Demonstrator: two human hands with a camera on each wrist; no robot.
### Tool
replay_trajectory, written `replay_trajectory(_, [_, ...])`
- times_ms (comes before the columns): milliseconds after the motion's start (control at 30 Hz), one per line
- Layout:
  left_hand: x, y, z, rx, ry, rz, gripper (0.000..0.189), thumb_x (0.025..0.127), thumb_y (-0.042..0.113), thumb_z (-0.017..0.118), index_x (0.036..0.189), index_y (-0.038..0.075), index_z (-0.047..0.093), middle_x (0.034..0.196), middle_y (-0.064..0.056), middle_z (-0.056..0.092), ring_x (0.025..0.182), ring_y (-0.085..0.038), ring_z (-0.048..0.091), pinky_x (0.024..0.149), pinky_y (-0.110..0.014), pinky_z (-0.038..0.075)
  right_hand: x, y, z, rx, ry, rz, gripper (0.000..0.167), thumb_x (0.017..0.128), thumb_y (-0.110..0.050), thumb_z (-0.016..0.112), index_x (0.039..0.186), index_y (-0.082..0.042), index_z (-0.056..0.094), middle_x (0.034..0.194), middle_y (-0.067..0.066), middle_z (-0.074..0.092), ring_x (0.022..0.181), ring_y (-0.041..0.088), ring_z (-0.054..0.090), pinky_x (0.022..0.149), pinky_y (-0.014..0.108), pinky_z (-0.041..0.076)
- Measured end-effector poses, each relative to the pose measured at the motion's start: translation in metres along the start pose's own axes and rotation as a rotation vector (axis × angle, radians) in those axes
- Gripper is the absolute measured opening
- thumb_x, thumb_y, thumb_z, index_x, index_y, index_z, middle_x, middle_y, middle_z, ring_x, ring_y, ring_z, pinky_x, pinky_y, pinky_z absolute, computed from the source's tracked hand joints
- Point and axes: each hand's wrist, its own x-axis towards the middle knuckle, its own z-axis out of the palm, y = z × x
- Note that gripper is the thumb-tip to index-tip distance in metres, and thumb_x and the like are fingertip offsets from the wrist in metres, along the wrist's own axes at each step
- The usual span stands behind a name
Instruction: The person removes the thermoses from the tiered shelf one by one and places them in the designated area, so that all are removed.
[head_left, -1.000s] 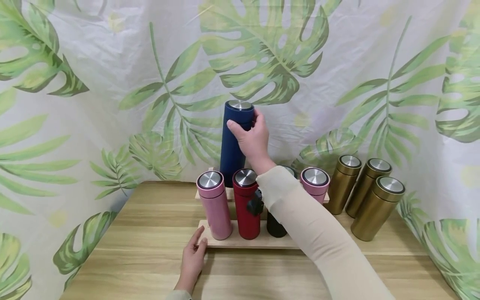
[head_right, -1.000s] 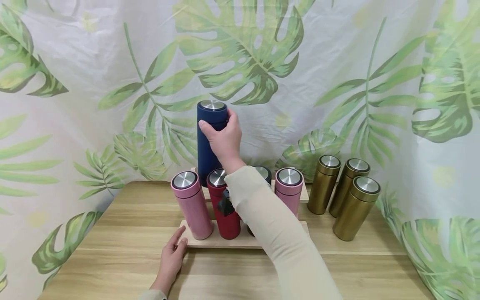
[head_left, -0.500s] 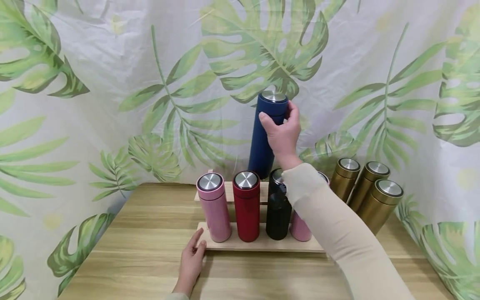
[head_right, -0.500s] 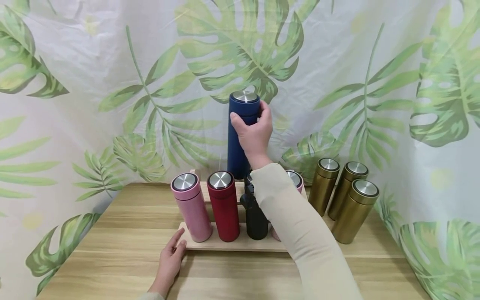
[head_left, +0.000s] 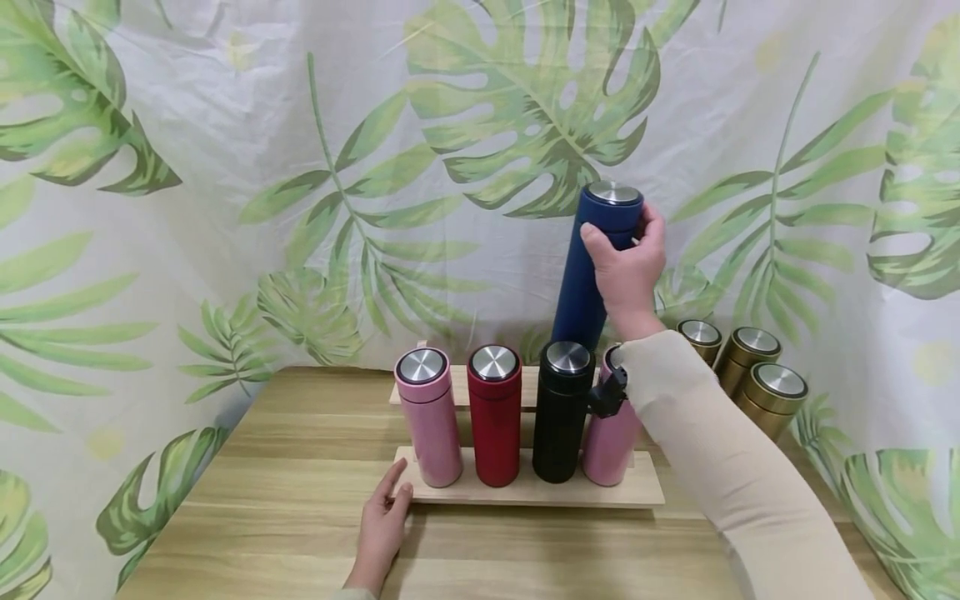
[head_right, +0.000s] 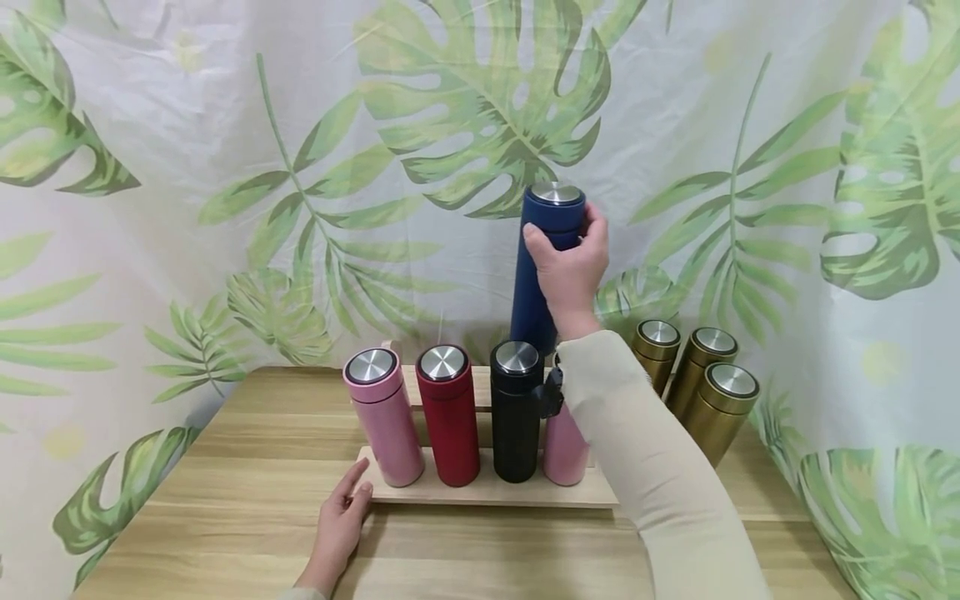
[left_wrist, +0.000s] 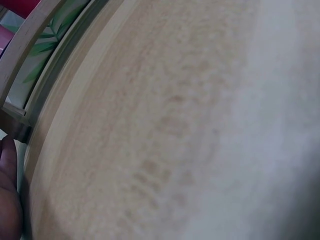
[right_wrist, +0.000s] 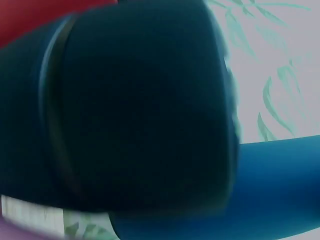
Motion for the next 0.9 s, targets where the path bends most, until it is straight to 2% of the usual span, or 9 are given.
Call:
replay_trajectory(233, [0.015,-0.03,0.003,-0.009,-0.006,-0.018,0.043,0.094,0.014,0.053,0.136,0.012,0.047,0.132,-0.013,0.05,0.061,-0.003,0.044,0.058,-0.019,0.042,0.005,0.0,-0.029,-0.01,0.058,-0.024,0.064,0.065,-0.026,0.073,0.121,-0.005,0.052,0.096,-0.005,0.054,0.091,0.009,0.049,0.079,0.022,0.042])
replay_trajectory(333, [0.019,-0.038,0.004,0.003,-0.003,-0.01,0.043,0.094,0.017,0.054,0.137,0.015,0.047,0.132,-0.011,0.051,0.062,-0.003,0.045,0.059,-0.019,0.043,0.007,0.0,-0.041,-0.016,0.073,-0.035,0.065,0.064,-0.025,0.072,0.122,-0.003,0.051,0.096,-0.006,0.053,0.09,0.008,0.049,0.079,0.023,0.042])
replay_trajectory(533, [0.018,-0.04,0.005,-0.003,0.001,0.009,0.043,0.094,0.019,0.054,0.137,0.015,0.047,0.128,-0.012,0.053,0.063,-0.003,0.046,0.059,-0.019,0.043,0.008,-0.003,-0.066,-0.064,0.074,-0.03,0.062,0.067,-0.023,0.071,0.123,-0.007,0.05,0.101,-0.007,0.052,0.093,0.008,0.047,0.081,0.023,0.041])
replay_trajectory(700, [0.016,-0.042,0.006,0.003,0.007,0.007,0.043,0.095,0.021,0.053,0.137,0.015,0.047,0.111,-0.014,0.059,0.062,-0.003,0.047,0.058,-0.02,0.044,0.008,-0.005,-0.085,-0.072,0.057,-0.029,0.059,0.069,-0.021,0.07,0.124,-0.011,0.05,0.105,-0.006,0.052,0.095,0.009,0.048,0.08,0.024,0.042])
replay_trajectory(833, [0.018,-0.042,0.006,0.0,0.008,0.005,0.042,0.095,0.02,0.053,0.137,0.016,0.047,0.1,-0.012,0.058,0.06,-0.004,0.046,0.056,-0.021,0.044,0.007,-0.004,-0.1,-0.081,0.079,0.001,0.059,0.07,-0.02,0.069,0.125,-0.013,0.049,0.107,-0.006,0.053,0.095,0.009,0.048,0.079,0.023,0.041])
replay_trajectory(900, [0.017,-0.04,0.006,0.001,0.0,0.005,0.043,0.095,0.019,0.053,0.137,0.014,0.046,0.102,-0.01,0.059,0.06,-0.004,0.046,0.056,-0.02,0.043,0.005,-0.003,-0.107,-0.074,0.097,0.012,0.058,0.07,-0.018,0.069,0.124,-0.013,0.049,0.106,-0.006,0.053,0.094,0.01,0.048,0.078,0.023,0.041])
